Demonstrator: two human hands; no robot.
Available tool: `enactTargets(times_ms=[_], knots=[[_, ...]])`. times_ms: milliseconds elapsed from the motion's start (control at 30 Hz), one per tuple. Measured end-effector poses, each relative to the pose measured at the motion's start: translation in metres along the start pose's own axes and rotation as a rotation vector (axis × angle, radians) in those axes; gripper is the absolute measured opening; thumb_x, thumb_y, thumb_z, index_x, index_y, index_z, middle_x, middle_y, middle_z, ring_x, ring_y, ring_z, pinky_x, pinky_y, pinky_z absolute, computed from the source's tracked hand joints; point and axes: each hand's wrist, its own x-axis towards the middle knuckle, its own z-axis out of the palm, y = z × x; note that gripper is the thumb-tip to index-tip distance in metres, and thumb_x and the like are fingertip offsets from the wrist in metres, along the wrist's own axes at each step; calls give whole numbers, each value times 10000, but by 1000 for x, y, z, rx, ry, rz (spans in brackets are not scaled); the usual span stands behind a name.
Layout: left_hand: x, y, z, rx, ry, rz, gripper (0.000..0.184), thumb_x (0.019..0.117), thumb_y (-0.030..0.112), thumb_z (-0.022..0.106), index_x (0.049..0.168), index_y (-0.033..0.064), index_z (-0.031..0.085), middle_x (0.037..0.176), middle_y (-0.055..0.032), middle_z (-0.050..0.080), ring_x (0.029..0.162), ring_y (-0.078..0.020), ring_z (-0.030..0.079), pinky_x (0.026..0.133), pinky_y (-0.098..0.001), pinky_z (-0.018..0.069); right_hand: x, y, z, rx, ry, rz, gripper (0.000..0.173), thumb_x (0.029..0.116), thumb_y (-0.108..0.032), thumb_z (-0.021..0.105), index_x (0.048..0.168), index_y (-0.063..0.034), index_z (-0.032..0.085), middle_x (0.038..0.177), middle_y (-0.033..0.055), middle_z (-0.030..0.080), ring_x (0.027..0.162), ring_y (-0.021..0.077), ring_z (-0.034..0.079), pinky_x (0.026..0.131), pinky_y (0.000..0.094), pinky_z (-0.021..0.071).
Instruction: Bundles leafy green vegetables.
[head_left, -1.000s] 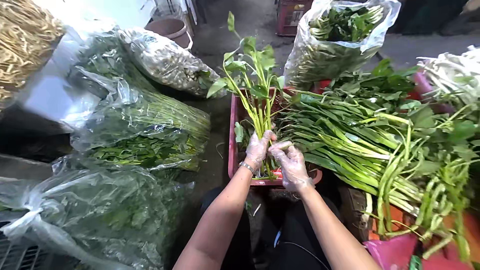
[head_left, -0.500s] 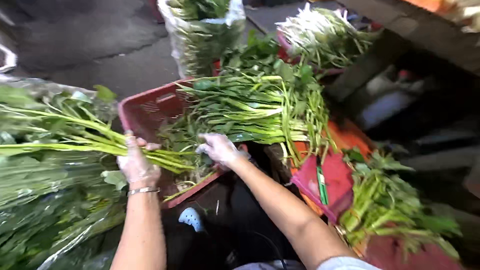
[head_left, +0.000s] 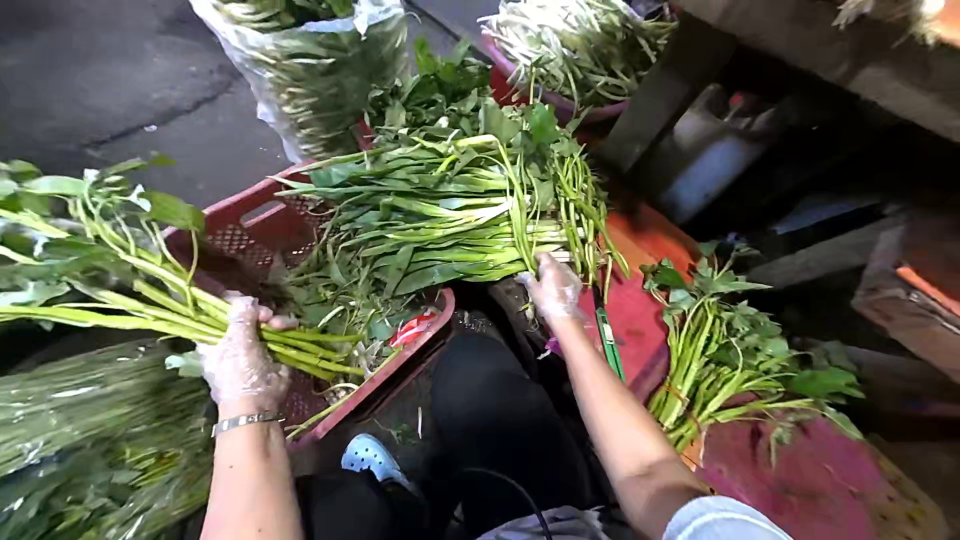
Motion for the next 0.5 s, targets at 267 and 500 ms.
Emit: enactTargets(times_ms=[267,500], knots=[[2,-9,-4,37,-46,46,72,1073,173,482,1033,152,538,718,79,624,554,-64,616,579,-251,596,-23,-63,-24,585,231,-320,370,1012,-104,609,1351,43,595,1274,245,647,1082,345,684,946,487,563],[1,-4,-12,47,-22,82,238,1069,142,471,1304,123,497,748,83,618,569,-56,613,577,-235,585,-45,-132,-29,1041,-142,-317,422,1047,-162,591,1457,-84,527,982,142,687,701,179,636,648,356,570]])
